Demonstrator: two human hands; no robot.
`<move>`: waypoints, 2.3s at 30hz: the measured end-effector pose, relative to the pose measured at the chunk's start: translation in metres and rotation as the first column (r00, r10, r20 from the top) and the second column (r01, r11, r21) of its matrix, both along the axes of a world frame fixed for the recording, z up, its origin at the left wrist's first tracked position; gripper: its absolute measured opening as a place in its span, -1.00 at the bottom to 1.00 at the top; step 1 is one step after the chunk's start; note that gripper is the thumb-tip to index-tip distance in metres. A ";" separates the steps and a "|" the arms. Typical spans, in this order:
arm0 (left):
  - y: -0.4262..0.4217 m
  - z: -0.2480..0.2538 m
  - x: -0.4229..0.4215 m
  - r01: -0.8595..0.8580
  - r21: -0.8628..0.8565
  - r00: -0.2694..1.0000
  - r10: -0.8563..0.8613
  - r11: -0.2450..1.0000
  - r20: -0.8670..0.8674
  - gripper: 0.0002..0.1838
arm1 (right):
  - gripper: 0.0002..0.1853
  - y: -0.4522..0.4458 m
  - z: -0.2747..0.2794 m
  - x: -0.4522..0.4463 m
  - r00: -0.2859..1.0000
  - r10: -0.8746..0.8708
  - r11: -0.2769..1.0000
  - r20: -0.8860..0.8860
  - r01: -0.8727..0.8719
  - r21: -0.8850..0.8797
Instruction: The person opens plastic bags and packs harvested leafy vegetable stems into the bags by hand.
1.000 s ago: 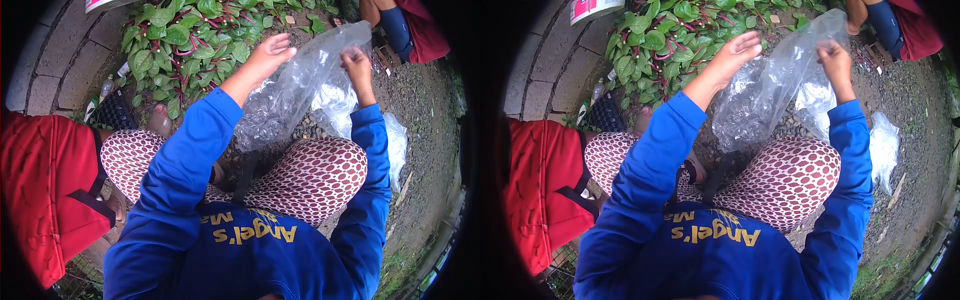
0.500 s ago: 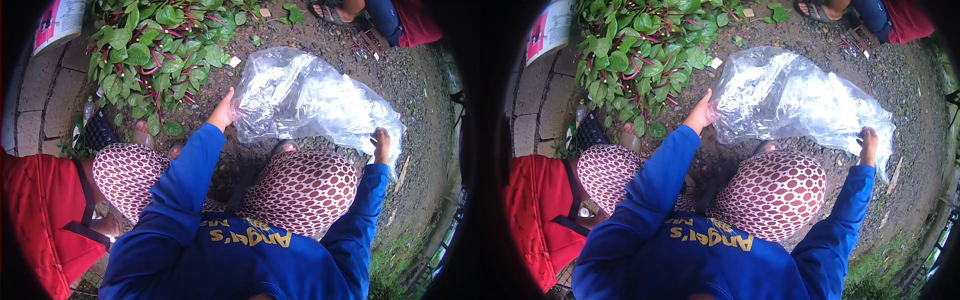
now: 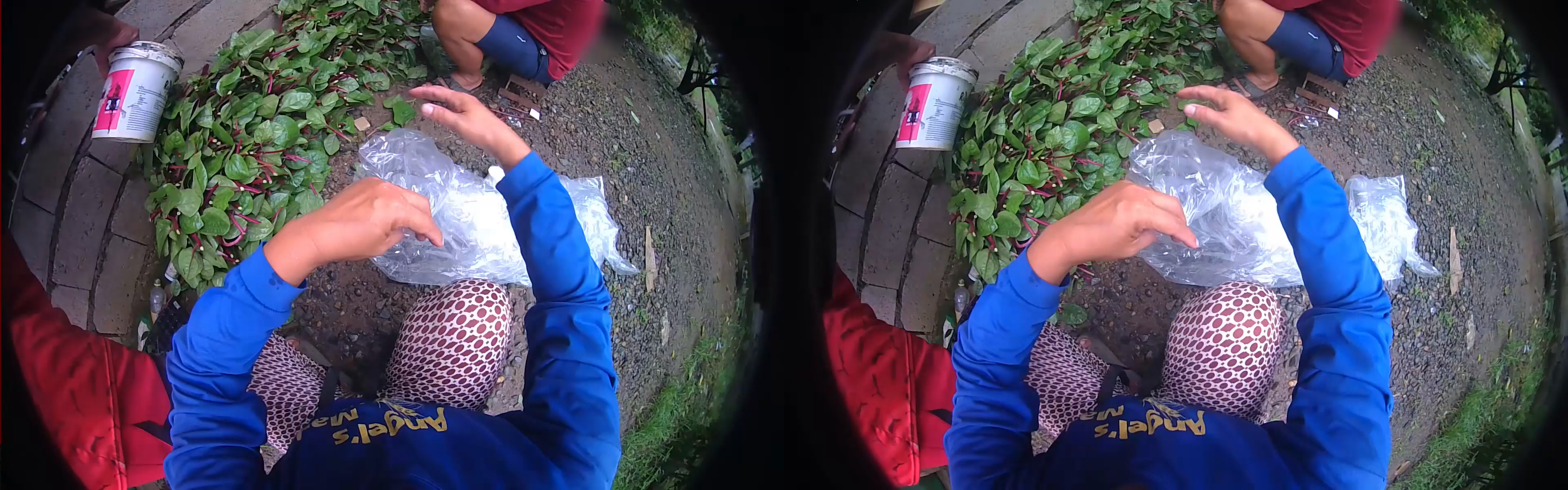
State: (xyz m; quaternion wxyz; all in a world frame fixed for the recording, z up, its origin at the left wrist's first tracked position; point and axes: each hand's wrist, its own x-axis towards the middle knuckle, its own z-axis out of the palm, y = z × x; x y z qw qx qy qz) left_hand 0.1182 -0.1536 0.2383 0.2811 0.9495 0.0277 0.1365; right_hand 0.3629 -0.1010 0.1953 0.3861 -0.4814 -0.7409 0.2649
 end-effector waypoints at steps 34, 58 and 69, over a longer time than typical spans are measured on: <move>0.035 -0.019 -0.070 -0.225 -0.834 0.503 0.793 0.504 0.344 -0.59 | -0.88 -0.029 0.018 -0.144 0.951 0.106 0.972 -0.292 -0.161 -0.172; 0.037 -0.022 -0.079 -0.531 -0.662 0.537 0.814 0.529 0.220 -0.66 | -0.83 -0.017 0.080 -0.142 1.000 -0.025 0.977 0.000 0.024 -0.210; 0.042 -0.029 -0.081 -0.335 -0.813 0.549 0.800 0.477 0.243 -0.72 | -0.76 -0.010 0.076 -0.132 0.985 0.116 0.981 -0.125 -0.133 -0.141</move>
